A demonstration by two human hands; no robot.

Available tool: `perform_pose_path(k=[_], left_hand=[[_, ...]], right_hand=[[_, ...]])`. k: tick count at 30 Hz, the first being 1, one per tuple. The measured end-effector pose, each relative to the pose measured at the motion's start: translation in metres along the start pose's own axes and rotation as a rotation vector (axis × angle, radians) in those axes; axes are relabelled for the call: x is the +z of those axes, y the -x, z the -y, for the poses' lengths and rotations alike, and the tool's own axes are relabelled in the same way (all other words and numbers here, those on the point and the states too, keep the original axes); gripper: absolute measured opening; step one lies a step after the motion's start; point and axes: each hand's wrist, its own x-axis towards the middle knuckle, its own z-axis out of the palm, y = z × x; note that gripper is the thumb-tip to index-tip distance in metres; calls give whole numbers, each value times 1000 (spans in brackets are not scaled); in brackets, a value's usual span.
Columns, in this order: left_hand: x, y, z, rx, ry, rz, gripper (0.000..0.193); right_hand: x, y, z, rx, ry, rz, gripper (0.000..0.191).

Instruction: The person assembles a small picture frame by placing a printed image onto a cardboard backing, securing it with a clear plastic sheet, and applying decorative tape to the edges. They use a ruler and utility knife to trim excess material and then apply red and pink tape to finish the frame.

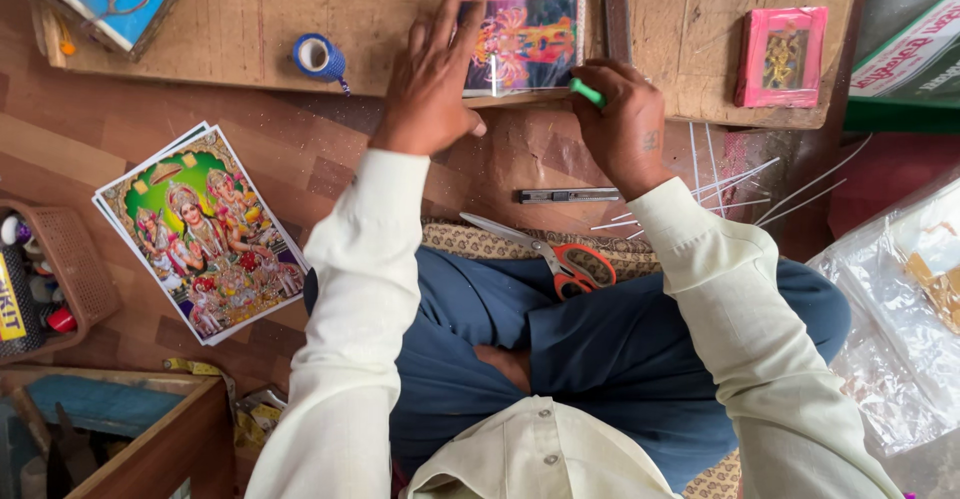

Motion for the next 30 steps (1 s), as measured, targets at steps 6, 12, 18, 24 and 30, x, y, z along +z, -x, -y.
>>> perform_pose_path(k=[6, 12, 18, 24, 30], left_hand=[[-7, -4, 22, 71, 151, 62, 127], [3, 4, 20, 83, 214, -4, 117], [-3, -3, 21, 119, 208, -4, 115], [-3, -4, 16, 104, 205, -8, 113], [6, -2, 16, 49, 210, -28, 111]], right_hand=[[1, -2, -2, 53, -90, -1, 31], [8, 11, 0, 49, 68, -56, 27], [16, 19, -4, 0, 127, -120, 28], [13, 11, -3, 18, 105, -101, 22], [14, 15, 4, 30, 160, -128, 20]])
